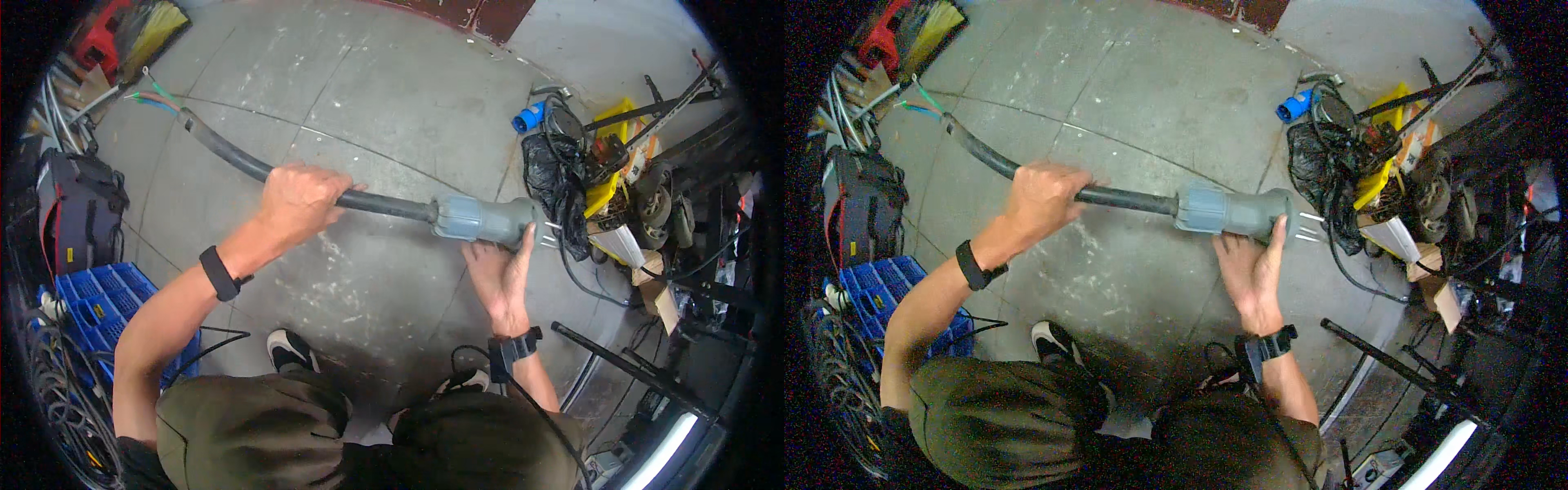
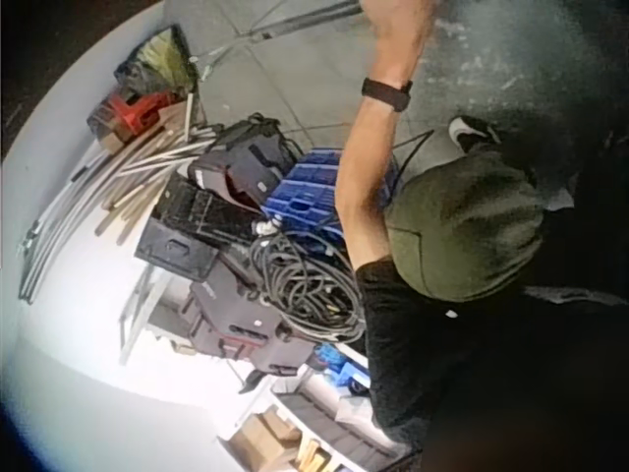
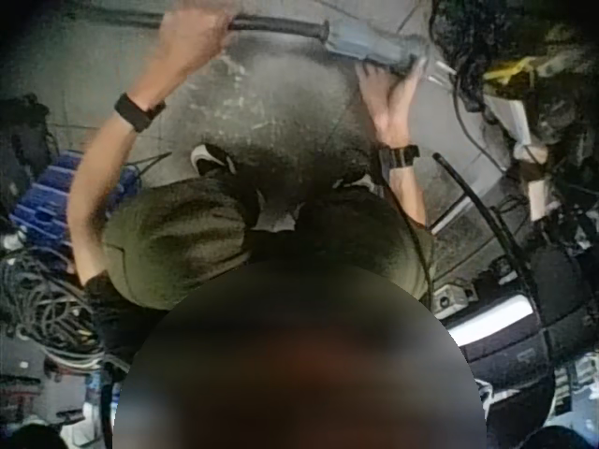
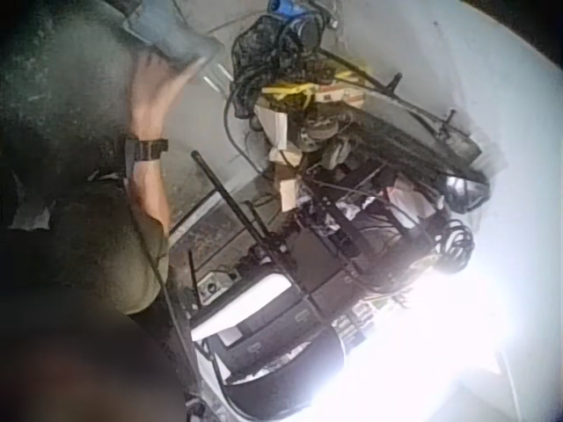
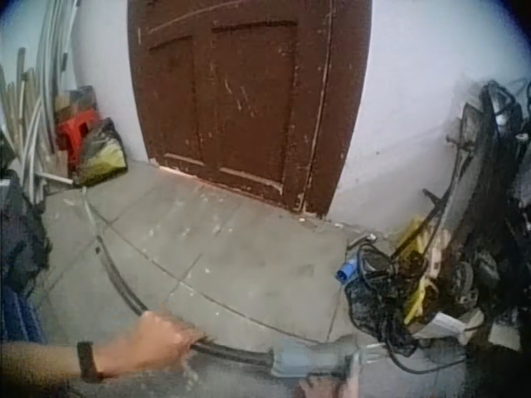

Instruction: Dismantle and inspect an industrial power plug connector.

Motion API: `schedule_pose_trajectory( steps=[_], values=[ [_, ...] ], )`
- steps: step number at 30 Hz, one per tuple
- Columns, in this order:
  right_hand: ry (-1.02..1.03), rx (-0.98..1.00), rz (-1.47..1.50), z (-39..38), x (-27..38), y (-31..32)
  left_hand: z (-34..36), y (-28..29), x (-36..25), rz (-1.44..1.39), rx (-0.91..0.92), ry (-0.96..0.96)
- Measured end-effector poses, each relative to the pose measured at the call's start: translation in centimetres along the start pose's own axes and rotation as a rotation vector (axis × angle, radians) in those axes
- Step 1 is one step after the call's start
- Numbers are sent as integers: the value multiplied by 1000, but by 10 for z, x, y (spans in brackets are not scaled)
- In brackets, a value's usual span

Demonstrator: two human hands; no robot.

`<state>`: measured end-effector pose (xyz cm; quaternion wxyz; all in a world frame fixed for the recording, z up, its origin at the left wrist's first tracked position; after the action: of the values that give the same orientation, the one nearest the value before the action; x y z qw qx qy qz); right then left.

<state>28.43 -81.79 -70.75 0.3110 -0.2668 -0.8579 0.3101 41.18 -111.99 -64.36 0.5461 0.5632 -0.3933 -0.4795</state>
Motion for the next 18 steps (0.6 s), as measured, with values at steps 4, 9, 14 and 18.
schedule_pose_trajectory(
  steps=[4,9,14,18],
  values=[
    [328,33,9,16,17,-22,-11,-8,-27,-81,103,-10],
    [484,211,47,11,49,-59,-8,2,-60,-312,285,145],
    [650,247,-35,-8,51,-101,-15,-6,-79,-486,390,233],
    [756,235,-145,-22,46,-110,-28,-29,-79,-597,372,326]
  ],
)
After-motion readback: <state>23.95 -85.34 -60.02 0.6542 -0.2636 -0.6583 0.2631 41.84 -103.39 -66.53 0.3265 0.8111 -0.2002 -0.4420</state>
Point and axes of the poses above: each hand's wrist, its own z-axis towards the middle knuckle, its own y-axis out of the back of the hand, x = y × z, the point moved 1 cm from there along z, towards the middle knuckle, and after that the axes turned 13 degrees about y, right-handed, at the moved point
